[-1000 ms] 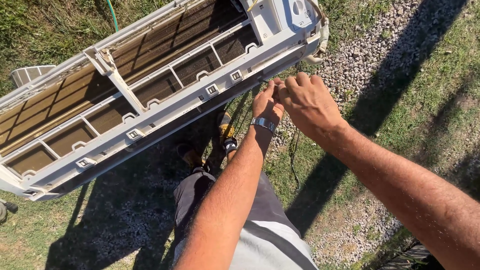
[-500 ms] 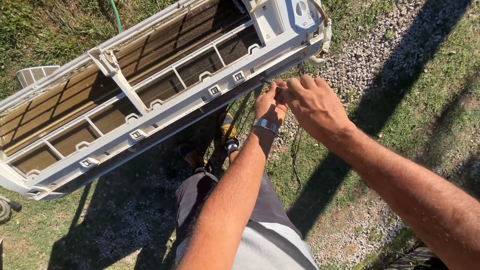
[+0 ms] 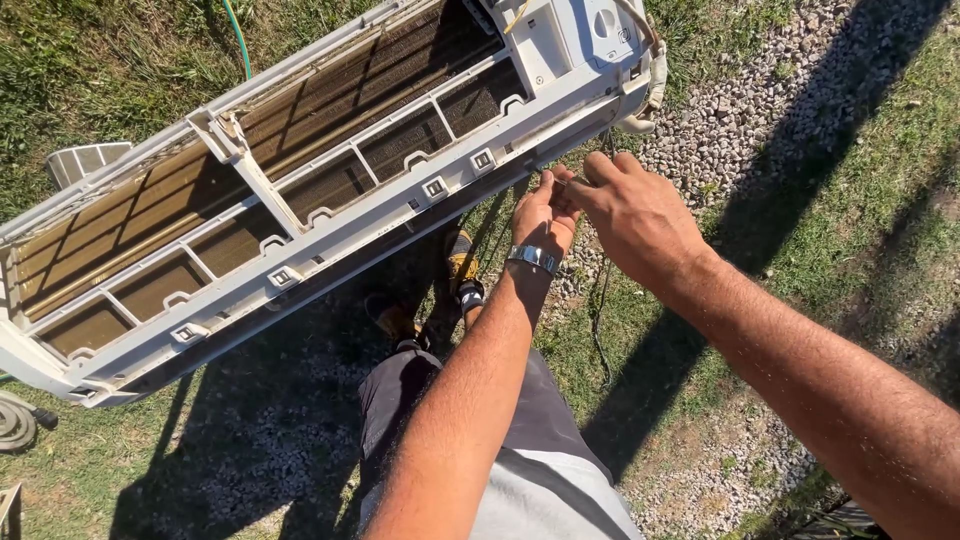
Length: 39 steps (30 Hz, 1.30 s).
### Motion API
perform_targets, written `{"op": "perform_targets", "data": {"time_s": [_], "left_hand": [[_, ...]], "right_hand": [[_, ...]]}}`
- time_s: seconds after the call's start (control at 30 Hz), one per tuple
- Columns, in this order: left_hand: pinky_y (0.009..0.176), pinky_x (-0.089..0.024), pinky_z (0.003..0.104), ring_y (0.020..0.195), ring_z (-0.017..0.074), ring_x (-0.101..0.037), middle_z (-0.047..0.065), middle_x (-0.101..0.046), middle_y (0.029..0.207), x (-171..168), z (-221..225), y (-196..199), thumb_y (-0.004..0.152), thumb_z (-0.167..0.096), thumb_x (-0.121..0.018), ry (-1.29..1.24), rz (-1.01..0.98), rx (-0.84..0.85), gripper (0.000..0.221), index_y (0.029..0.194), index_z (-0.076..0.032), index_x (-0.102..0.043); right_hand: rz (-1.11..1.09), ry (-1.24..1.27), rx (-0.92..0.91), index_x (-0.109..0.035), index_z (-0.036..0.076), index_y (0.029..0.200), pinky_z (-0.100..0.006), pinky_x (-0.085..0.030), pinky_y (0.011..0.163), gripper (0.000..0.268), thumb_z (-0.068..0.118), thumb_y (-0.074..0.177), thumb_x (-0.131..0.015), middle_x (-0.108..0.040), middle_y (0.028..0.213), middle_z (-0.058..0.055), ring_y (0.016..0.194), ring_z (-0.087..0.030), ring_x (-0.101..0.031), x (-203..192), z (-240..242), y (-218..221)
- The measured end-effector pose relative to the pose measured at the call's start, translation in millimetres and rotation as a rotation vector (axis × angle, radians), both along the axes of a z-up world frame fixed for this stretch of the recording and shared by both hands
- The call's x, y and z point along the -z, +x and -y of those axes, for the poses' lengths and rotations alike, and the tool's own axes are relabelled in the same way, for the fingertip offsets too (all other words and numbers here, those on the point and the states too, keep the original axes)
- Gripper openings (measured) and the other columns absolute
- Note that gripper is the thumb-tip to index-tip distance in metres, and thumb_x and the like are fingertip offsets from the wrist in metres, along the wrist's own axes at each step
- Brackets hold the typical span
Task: The person removes the front panel of an air conditioning unit and uses a screwdriver to work on the internal electrical components.
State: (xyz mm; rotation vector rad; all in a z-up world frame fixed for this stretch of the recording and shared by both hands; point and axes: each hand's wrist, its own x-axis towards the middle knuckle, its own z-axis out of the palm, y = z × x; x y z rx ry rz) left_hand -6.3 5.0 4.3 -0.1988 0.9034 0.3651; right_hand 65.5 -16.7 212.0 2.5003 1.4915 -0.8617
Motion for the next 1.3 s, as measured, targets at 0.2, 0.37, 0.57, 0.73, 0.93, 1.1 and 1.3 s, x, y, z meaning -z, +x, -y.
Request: {"op": "perform_targets", "data": {"time_s": [0.2, 0.37, 0.57, 0.73, 0.93, 1.1, 1.3], "left_hand": [[0.075, -0.068, 0.037, 0.084, 0.025, -0.078, 0.018, -0.076, 0.099, 32.4, 11.9, 7.1, 0.104, -0.025, -0.065, -0.001, 0.054, 0.027, 0.028, 0.116, 0.0, -0.068], [0.074, -0.067, 0.038, 0.082, 0.0247, -0.078, 0.019, -0.076, 0.098, 37.7, 14.7, 9.5, 0.106, -0.025, -0.062, 0.01, 0.066, 0.017, 0.029, 0.118, 0.0, -0.068], [0.078, -0.068, 0.042, 0.082, 0.0259, -0.078, 0.019, -0.076, 0.099, 24.1, 8.6, 8.4, 0.105, -0.022, -0.064, -0.007, 0.067, 0.005, 0.026, 0.116, 0.001, -0.069], [0.077, -0.067, 0.04, 0.084, 0.024, -0.078, 0.017, -0.076, 0.1, 40.5, 12.9, 7.8, 0.106, -0.025, -0.061, 0.0, 0.088, 0.018, 0.028, 0.118, -0.001, -0.069], [0.078, -0.068, 0.041, 0.084, 0.0269, -0.078, 0.02, -0.076, 0.101, 53.9, 19.2, 11.0, 0.106, -0.022, -0.062, -0.003, 0.071, -0.001, 0.028, 0.119, 0.002, -0.068], [0.079, -0.066, 0.038, 0.088, 0.0251, -0.078, 0.017, -0.076, 0.103, 45.7, 15.6, 8.8, 0.107, -0.024, -0.061, 0.027, 0.092, 0.042, 0.029, 0.121, -0.001, -0.069], [0.081, -0.065, 0.036, 0.084, 0.0205, -0.077, 0.014, -0.076, 0.102, 40.3, 13.5, 7.5, 0.106, -0.028, -0.061, 0.022, 0.046, 0.058, 0.032, 0.123, -0.001, -0.068]], "right_hand": [[0.121, -0.134, 0.224, -0.067, 0.007, 0.087, -0.044, -0.06, 0.05, 0.026, 0.027, 0.099, -0.054, -0.069, 0.065, -0.013, 0.063, -0.036, -0.075, -0.4, -1.4, -0.8], [0.195, -0.134, -0.062, -0.055, 0.018, 0.128, -0.031, -0.06, 0.076, 0.02, 0.02, 0.108, -0.051, -0.047, 0.111, -0.002, 0.093, -0.018, -0.065, -4.8, -11.0, -0.6], [0.047, -0.11, 0.377, -0.069, 0.011, 0.093, -0.049, -0.06, 0.056, 0.027, 0.034, 0.099, -0.057, -0.067, 0.083, -0.011, 0.072, -0.037, -0.074, 20.6, 12.1, 18.2], [0.165, -0.146, -0.089, -0.068, 0.017, 0.109, -0.036, -0.062, 0.076, 0.016, 0.021, 0.102, -0.054, -0.056, 0.108, -0.007, 0.094, -0.025, -0.067, 14.0, 4.3, 6.5], [0.087, -0.098, 0.157, -0.059, 0.007, 0.115, -0.049, -0.064, 0.069, 0.032, 0.033, 0.098, -0.065, -0.059, 0.092, -0.011, 0.086, -0.035, -0.071, -12.9, -6.9, 1.9], [0.299, -0.205, -0.201, -0.069, 0.015, 0.1, -0.032, -0.064, 0.062, 0.015, 0.025, 0.095, -0.059, -0.066, 0.081, 0.0, 0.088, -0.018, -0.072, -2.1, 1.3, 0.8], [0.206, -0.078, -0.078, -0.063, 0.012, 0.124, -0.039, -0.067, 0.077, 0.035, 0.018, 0.091, -0.074, -0.053, 0.11, -0.005, 0.101, -0.022, -0.062, -13.5, -9.6, -2.9]]}}
